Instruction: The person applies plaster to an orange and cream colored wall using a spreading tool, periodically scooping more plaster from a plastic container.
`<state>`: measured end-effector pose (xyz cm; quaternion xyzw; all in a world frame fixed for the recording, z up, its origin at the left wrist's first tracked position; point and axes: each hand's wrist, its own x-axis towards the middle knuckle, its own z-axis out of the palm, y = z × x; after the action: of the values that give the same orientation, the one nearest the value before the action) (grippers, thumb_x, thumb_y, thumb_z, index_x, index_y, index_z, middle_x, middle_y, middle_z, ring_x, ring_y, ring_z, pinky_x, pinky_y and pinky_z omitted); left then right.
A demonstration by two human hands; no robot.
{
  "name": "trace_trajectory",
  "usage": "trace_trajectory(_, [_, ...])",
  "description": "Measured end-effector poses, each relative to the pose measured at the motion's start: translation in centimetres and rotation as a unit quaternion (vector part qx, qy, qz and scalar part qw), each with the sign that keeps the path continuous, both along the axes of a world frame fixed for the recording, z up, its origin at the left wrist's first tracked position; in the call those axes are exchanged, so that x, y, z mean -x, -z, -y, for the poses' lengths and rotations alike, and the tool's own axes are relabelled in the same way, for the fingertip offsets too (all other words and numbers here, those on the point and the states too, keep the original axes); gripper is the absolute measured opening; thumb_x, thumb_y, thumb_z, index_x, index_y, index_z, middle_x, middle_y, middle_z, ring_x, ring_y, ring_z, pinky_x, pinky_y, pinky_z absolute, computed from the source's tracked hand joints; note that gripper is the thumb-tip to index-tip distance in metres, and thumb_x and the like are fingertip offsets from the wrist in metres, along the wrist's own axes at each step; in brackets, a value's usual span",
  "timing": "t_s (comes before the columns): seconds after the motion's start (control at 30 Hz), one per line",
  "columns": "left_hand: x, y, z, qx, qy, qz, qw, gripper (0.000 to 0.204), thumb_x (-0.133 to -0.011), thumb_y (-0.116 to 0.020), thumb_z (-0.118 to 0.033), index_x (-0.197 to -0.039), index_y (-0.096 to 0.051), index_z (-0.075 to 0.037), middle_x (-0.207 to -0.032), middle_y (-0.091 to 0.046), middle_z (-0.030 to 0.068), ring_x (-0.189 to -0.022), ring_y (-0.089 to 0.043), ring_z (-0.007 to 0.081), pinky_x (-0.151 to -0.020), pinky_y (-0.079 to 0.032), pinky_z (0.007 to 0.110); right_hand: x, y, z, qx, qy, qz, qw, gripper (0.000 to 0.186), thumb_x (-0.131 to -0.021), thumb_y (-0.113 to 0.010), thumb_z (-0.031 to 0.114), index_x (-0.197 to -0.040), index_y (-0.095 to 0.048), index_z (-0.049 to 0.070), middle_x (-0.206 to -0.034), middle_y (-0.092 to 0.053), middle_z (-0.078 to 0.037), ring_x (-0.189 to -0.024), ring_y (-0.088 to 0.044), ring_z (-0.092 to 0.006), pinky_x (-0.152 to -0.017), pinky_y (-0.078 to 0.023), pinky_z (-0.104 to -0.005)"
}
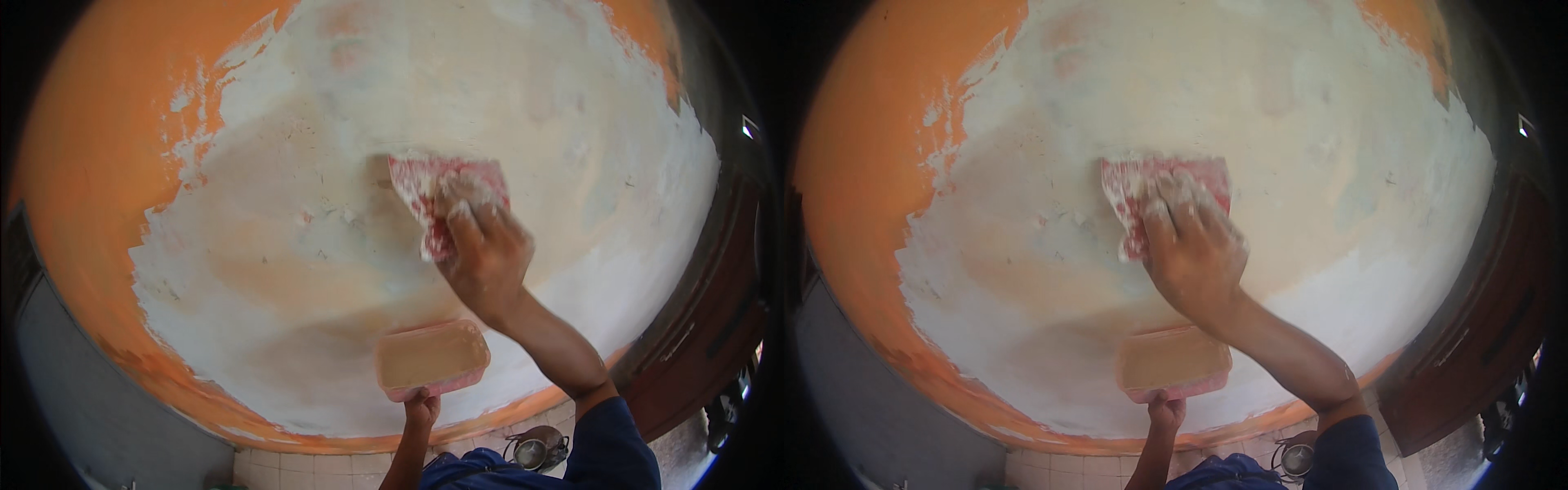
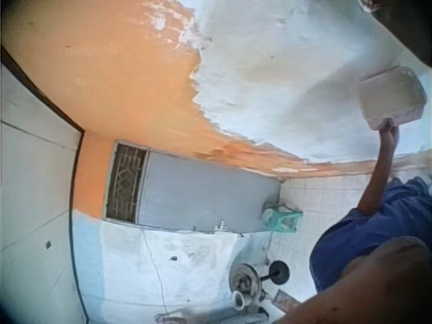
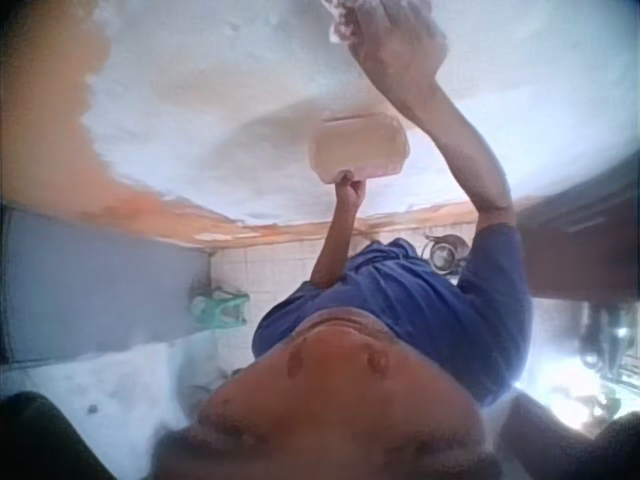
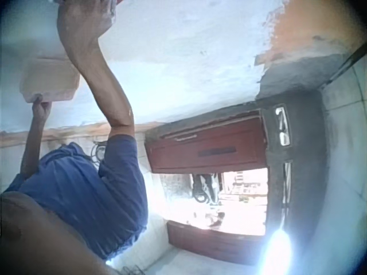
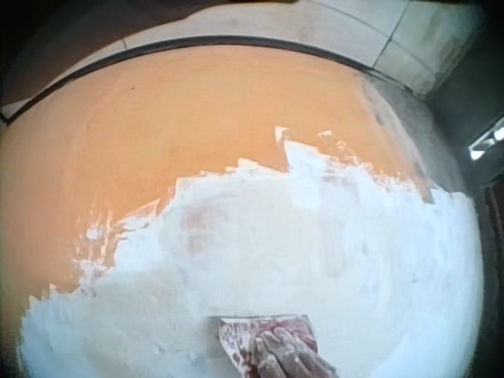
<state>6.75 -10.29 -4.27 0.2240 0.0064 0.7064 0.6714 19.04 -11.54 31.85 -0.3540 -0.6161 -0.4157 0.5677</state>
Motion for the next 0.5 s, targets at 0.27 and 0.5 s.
trace_trajectory(0.27, [-0.3, 0.1, -0.1, 0.015, -0.010, -0.004, 1.000, 0.035, -0.070, -0.068, -0.005, -0.103, -0.056, -0.006, -0.095, -0.060, 0.0012, -0.088, -0.059, 0.0140, -0.079, -0.049, 0.027, 1.3, 1.1, -2.2, -0.020, 0.079, 0.083, 0.993, 0.028, -0.063, -0.061, 0.019, -0.084, -0.059, 0.000, -0.086, -0.058, -0.013, -0.089, -0.060, -0.0302, -0.070, -0.051, -0.0343])
trace_trajectory(0.5, [-0.1, -1.8, 0.5, 0.027, -0.007, 0.002, 1.000, 0.041, -0.069, -0.067, -0.002, -0.109, -0.055, -0.006, -0.098, -0.060, 0.0033, -0.092, -0.059, 0.0166, -0.083, -0.048, 0.029, 0.0, 2.1, -0.1, 0.003, -0.030, 0.034, 0.999, 0.037, -0.055, -0.064, 0.003, -0.092, -0.061, -0.001, -0.095, -0.060, -0.015, -0.090, -0.060, -0.0306, -0.077, -0.051, -0.0371])
